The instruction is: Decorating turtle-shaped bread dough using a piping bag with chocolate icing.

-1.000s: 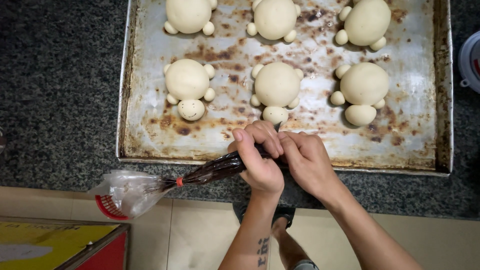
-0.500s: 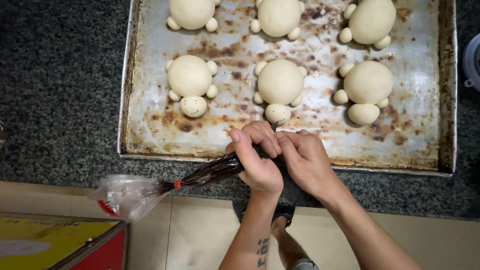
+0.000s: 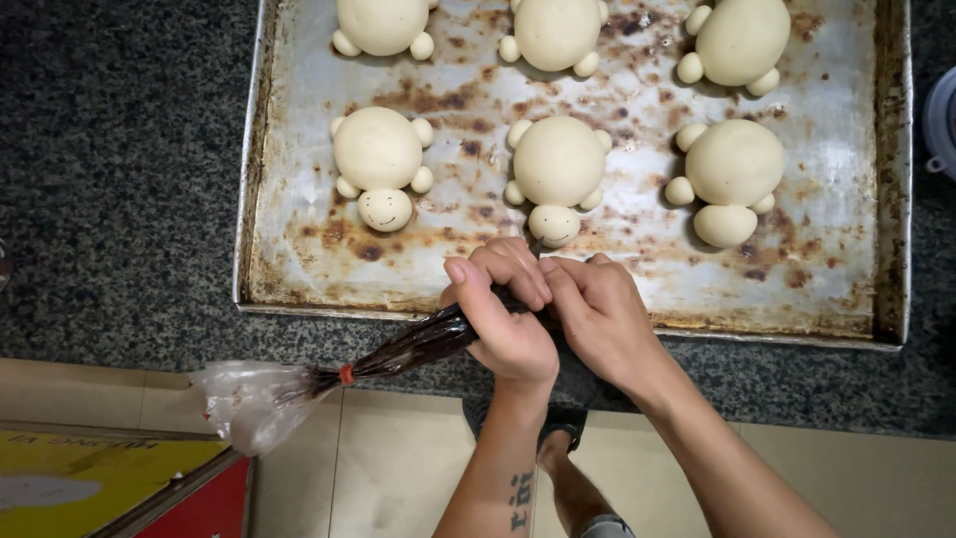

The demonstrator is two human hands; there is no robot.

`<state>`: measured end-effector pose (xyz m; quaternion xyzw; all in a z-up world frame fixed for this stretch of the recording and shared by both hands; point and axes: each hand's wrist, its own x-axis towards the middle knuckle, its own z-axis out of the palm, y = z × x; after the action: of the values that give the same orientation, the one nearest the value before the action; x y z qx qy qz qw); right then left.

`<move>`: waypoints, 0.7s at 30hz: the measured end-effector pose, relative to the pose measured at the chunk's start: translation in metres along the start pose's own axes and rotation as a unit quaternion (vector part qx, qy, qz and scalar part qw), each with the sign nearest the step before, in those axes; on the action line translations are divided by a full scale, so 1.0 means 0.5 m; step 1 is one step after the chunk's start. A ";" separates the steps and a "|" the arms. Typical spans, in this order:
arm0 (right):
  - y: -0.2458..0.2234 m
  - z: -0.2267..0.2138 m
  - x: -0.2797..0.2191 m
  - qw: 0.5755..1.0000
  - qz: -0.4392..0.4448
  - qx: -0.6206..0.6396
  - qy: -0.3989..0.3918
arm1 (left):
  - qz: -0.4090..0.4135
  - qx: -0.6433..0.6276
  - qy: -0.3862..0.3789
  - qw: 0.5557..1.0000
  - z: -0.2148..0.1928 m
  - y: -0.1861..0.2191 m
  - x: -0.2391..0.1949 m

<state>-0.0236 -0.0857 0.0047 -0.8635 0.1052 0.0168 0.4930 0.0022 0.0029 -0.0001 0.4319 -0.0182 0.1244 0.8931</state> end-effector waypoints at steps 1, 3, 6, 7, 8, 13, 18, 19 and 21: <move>0.002 0.001 0.000 1.000 0.000 0.000 0.000 | 0.000 0.000 0.000 1.000 0.000 0.001 0.001; 0.007 0.002 0.001 1.000 -0.026 -0.002 0.004 | -0.010 -0.011 0.001 1.000 0.001 0.002 0.002; 0.018 0.006 0.002 0.999 -0.032 -0.017 0.014 | 0.000 -0.006 0.001 1.000 0.003 0.002 0.005; 0.017 0.006 0.002 0.999 -0.032 -0.017 0.014 | 0.000 -0.006 0.001 1.000 0.003 0.001 0.006; 0.016 0.006 0.003 1.000 -0.009 -0.004 0.008 | 0.004 -0.003 0.000 1.000 0.004 0.001 0.007; 0.012 0.005 0.004 1.000 -0.002 0.014 0.003 | 0.009 -0.005 -0.001 1.000 0.005 -0.004 0.007; 0.005 0.000 0.001 0.999 0.027 0.027 -0.008 | 0.009 -0.020 -0.007 1.000 0.004 0.004 0.001; 0.010 -0.001 0.000 0.999 0.027 0.028 -0.008 | 0.009 -0.020 -0.007 1.000 0.003 0.006 -0.001; 0.021 0.000 -0.002 0.999 -0.034 0.022 0.000 | 0.010 0.003 -0.015 1.000 0.000 0.010 -0.002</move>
<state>-0.0267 -0.0908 -0.0038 -0.8553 0.0761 -0.0025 0.5126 0.0001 0.0057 0.0038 0.4365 -0.0359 0.1266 0.8901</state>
